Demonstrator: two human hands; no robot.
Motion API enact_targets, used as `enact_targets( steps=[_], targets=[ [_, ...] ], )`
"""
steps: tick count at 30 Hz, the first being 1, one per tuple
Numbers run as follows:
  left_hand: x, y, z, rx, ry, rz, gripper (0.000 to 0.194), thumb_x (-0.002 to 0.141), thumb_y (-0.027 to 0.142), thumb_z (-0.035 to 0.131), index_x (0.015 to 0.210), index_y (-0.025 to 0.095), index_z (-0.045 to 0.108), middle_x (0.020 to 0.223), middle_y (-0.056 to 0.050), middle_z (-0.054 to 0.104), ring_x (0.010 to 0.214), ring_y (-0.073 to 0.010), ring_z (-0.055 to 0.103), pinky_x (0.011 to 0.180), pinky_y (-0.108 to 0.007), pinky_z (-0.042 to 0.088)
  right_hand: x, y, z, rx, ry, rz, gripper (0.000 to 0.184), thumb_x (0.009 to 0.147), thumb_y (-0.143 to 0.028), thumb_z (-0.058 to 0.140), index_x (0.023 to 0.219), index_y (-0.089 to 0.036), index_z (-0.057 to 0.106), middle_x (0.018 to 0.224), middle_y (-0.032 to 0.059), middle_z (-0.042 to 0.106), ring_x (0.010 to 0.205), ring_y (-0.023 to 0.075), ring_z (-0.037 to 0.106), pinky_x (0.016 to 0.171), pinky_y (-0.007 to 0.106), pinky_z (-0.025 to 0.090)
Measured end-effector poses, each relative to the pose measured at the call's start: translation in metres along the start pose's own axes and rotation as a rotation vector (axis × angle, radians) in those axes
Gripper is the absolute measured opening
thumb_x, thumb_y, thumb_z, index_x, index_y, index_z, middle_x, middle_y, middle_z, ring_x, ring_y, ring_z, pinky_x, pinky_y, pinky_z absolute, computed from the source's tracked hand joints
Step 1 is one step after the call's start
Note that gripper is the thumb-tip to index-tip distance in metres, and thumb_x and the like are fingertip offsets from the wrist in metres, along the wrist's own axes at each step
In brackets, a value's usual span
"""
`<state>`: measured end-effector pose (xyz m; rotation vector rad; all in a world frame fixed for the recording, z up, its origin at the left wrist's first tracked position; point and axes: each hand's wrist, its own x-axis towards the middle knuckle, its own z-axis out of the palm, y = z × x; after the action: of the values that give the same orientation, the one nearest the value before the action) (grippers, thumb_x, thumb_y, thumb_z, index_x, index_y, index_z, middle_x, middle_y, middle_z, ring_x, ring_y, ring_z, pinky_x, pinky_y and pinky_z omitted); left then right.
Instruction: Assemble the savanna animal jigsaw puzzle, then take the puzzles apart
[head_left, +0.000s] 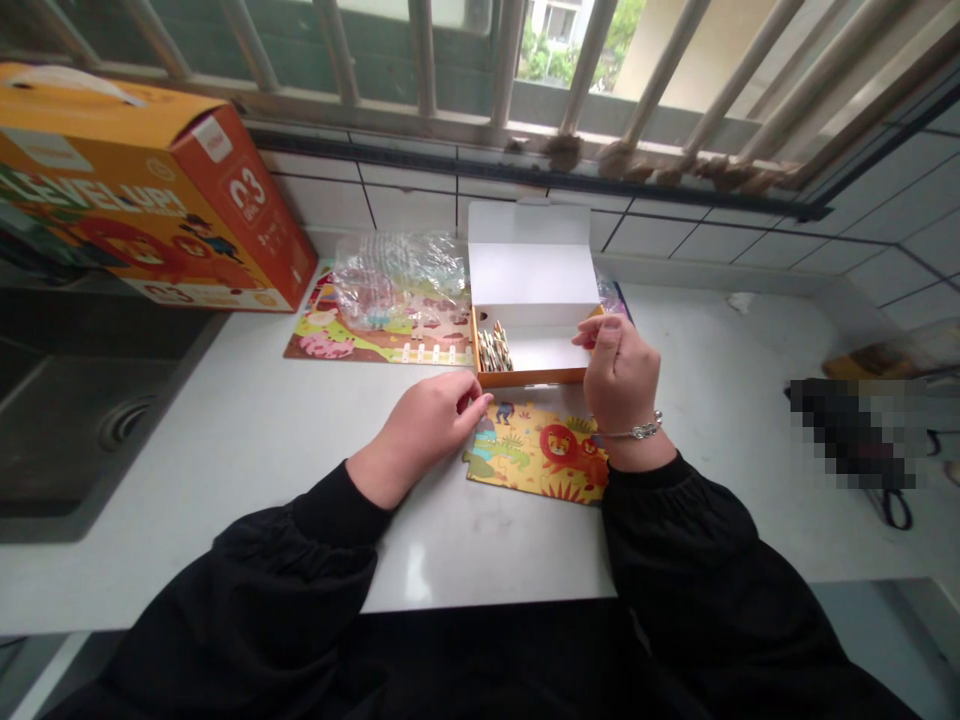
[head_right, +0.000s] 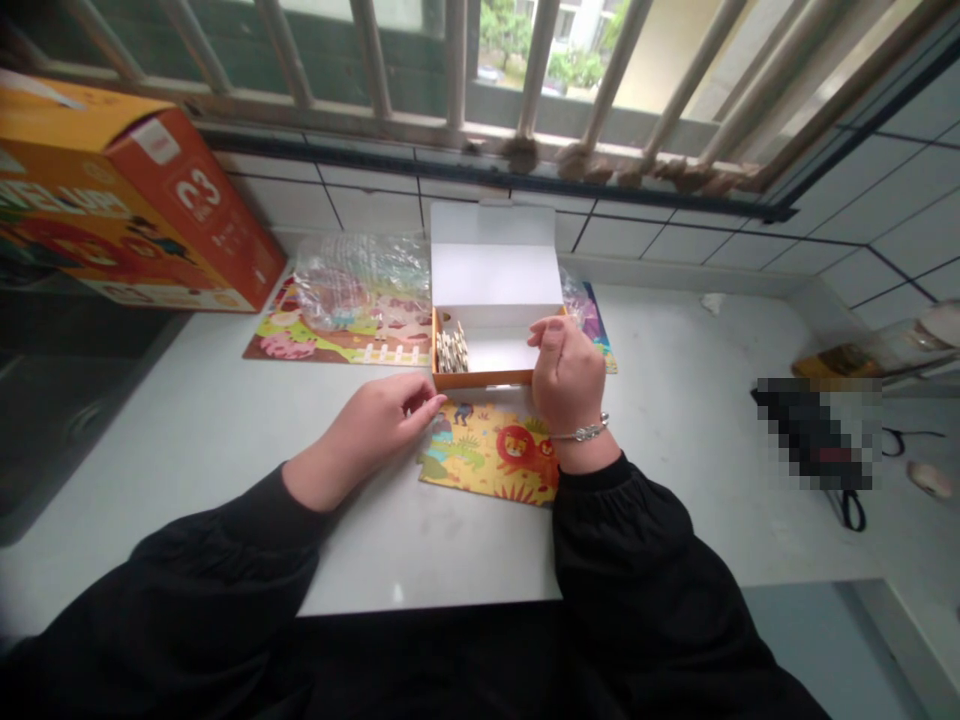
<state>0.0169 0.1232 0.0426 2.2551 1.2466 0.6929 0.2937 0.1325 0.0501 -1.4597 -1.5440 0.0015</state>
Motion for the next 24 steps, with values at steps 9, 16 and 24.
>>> enact_targets(
  steps=[9,16,24],
  targets=[
    [0.002,-0.001,0.001,0.18,-0.203,-0.081,0.015,0.106,0.035,0.069,0.101,0.022,0.071,0.086,-0.006,0.079,0.073,-0.0233,0.069,0.065,-0.034,0.043,-0.011,-0.016,0.002,0.145,-0.069,-0.202,0.051,0.121,-0.041,0.033,0.094,-0.023,0.073,0.079,0.0046,0.074,0.077,0.0192,0.071,0.077,0.038,0.056],
    [0.003,-0.003,0.001,0.245,-0.203,-0.068,0.024,0.107,0.033,0.064,0.125,0.02,0.074,0.101,-0.011,0.084,0.087,-0.0288,0.078,0.076,-0.037,0.055,-0.018,-0.023,-0.001,0.151,-0.171,-0.18,0.06,0.121,-0.052,0.03,0.09,-0.024,0.074,0.07,0.0032,0.07,0.066,0.0181,0.069,0.069,0.038,0.055],
    [0.003,-0.001,-0.001,0.248,-0.23,-0.077,0.021,0.107,0.033,0.064,0.118,0.021,0.077,0.093,-0.009,0.082,0.081,-0.0277,0.075,0.073,-0.036,0.052,-0.02,-0.024,0.002,0.235,-0.152,-0.148,0.06,0.121,-0.054,0.032,0.087,-0.025,0.073,0.067,0.0012,0.067,0.061,0.0163,0.066,0.064,0.036,0.054]
  ],
)
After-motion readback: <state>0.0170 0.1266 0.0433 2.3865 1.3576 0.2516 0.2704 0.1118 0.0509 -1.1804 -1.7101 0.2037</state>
